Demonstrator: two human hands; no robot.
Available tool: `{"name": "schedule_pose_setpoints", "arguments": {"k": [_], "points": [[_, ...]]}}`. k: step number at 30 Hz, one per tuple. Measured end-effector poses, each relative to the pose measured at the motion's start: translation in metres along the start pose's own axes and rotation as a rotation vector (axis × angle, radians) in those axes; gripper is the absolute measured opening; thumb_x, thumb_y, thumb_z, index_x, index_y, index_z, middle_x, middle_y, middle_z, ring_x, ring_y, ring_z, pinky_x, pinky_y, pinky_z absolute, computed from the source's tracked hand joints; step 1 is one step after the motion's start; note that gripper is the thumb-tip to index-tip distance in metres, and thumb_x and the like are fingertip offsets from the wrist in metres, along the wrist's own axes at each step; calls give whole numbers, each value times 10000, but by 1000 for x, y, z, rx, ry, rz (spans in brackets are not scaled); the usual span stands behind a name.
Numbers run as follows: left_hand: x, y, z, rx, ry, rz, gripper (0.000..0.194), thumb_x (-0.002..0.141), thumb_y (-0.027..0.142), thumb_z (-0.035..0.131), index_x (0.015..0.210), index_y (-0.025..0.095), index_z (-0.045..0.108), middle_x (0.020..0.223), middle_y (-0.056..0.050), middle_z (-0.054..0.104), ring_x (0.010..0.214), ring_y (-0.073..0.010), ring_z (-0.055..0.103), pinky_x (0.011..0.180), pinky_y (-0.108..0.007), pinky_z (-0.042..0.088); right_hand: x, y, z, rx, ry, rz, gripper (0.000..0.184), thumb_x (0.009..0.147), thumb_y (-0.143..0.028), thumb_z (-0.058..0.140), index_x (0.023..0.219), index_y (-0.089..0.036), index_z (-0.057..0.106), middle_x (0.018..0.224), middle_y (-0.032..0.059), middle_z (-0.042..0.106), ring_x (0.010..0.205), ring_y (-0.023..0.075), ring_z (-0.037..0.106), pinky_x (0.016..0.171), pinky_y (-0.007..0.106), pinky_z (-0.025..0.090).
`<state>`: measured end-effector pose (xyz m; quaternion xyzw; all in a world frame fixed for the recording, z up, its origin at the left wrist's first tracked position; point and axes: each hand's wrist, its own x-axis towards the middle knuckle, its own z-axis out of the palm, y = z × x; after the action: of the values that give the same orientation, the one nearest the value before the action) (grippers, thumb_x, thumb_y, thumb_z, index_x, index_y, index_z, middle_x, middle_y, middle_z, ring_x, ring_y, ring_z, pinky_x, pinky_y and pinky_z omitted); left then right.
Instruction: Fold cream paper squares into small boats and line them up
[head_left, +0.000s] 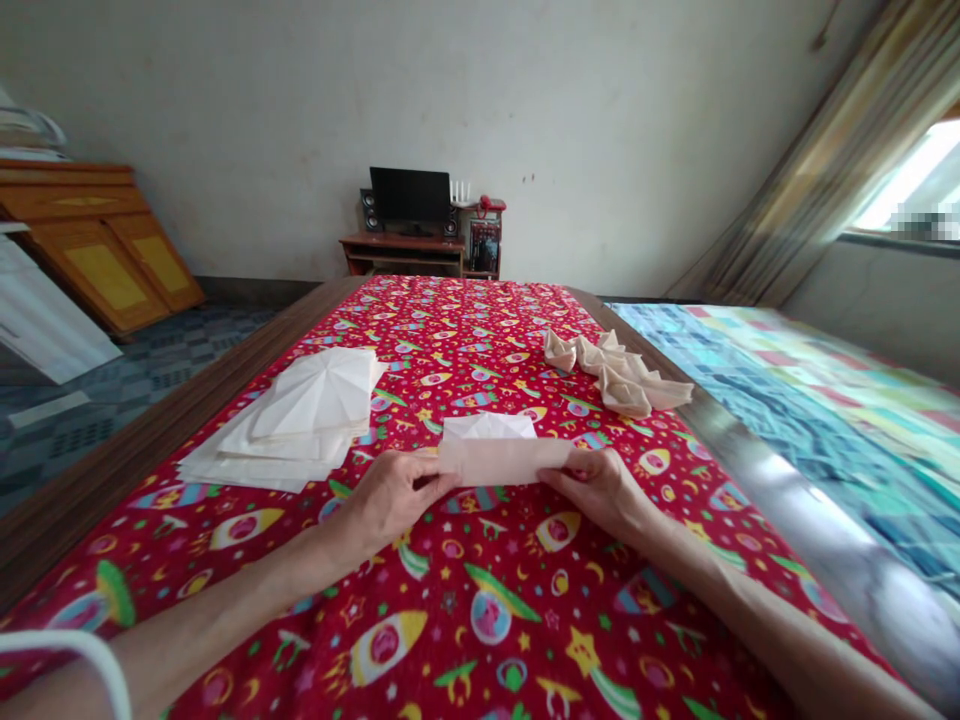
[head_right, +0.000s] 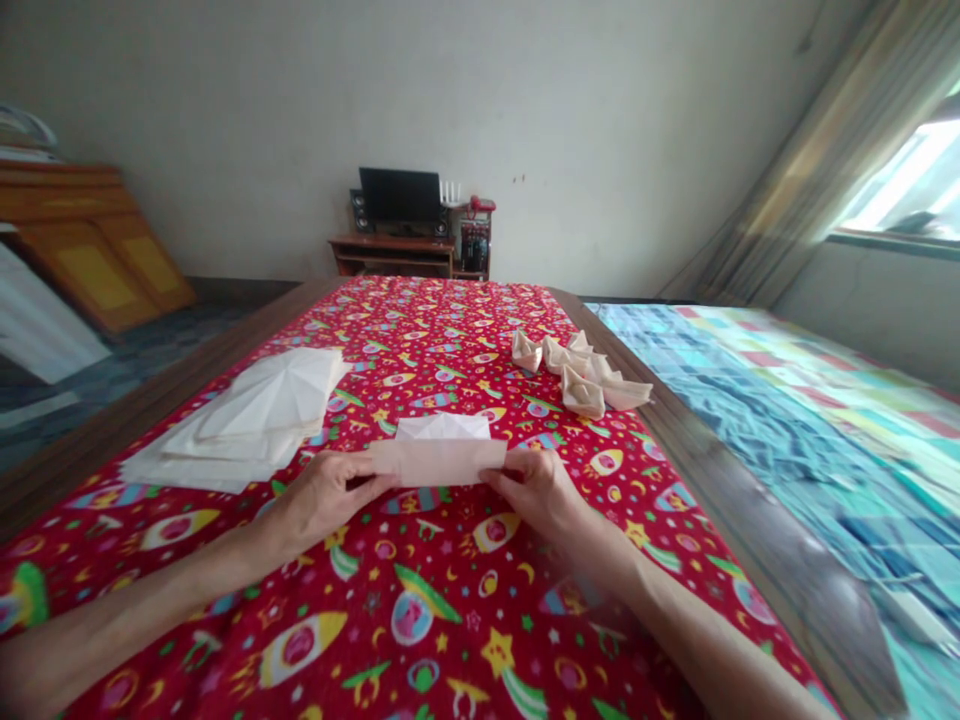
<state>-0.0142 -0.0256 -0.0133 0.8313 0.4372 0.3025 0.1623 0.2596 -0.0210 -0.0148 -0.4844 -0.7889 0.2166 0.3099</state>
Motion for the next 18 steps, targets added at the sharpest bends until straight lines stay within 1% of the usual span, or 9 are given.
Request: {"name": "schedule_pose_setpoints", "arguments": {"k": [1, 3, 5, 7, 9, 14, 18], "points": [[3, 2, 0, 45, 12, -59, 337, 872, 336, 511, 634, 152, 663, 610, -3, 646, 544, -115, 565, 538, -205, 395, 4, -1, 1, -23, 10, 54, 313, 839, -357, 526, 614, -165, 629, 565, -24, 581, 516, 105, 515, 473, 201, 360], [9, 5, -1, 146, 33, -151, 388, 855, 358, 512, 541, 143, 587, 500, 13, 553, 473, -97, 476, 505, -212, 324, 10, -3, 4, -96, 36, 126, 365, 827, -356, 520, 518, -162, 539, 479, -41, 465, 478, 85, 443, 454, 202, 284], [15, 7, -2, 213, 42, -196, 374, 843, 363, 509, 541, 148, 554, 487, 17, 519, 471, -94, 442, 508, -219, 288, 16, -7, 5, -191, 54, 162, 355, 816, -347, 523, 510, -167, 506, 470, -44, 431, 479, 81, 419, 466, 210, 251], [20, 7, -3, 246, 13, -205, 328, 839, 357, 500, 587, 158, 568, 526, 10, 546, 496, -100, 450, 521, -222, 276, 19, -10, 6, -291, 62, 169, 323, 814, -353, 521, 543, -177, 525, 491, -39, 462, 487, 85, 423, 482, 220, 242], [25, 5, -5, 288, -30, -209, 323, 835, 371, 498, 594, 171, 578, 528, 5, 551, 493, -105, 437, 513, -232, 248, 20, -11, 7, -364, 59, 164, 309, 829, -369, 503, 583, -187, 545, 520, -29, 506, 496, 92, 440, 498, 228, 243], [33, 2, -10, 301, -150, -250, 408, 822, 437, 510, 514, 174, 552, 469, 16, 480, 477, -103, 416, 499, -244, 199, 21, -7, 8, -455, 15, 140, 317, 874, -377, 451, 641, -196, 569, 583, -3, 570, 545, 108, 489, 528, 238, 258], [37, 4, -10, 316, -177, -283, 423, 823, 445, 506, 503, 173, 554, 458, 17, 464, 476, -103, 427, 498, -244, 188, 25, -5, 8, -515, -6, 114, 317, 883, -371, 445, 665, -192, 589, 608, 11, 583, 568, 114, 497, 550, 245, 268]]}}
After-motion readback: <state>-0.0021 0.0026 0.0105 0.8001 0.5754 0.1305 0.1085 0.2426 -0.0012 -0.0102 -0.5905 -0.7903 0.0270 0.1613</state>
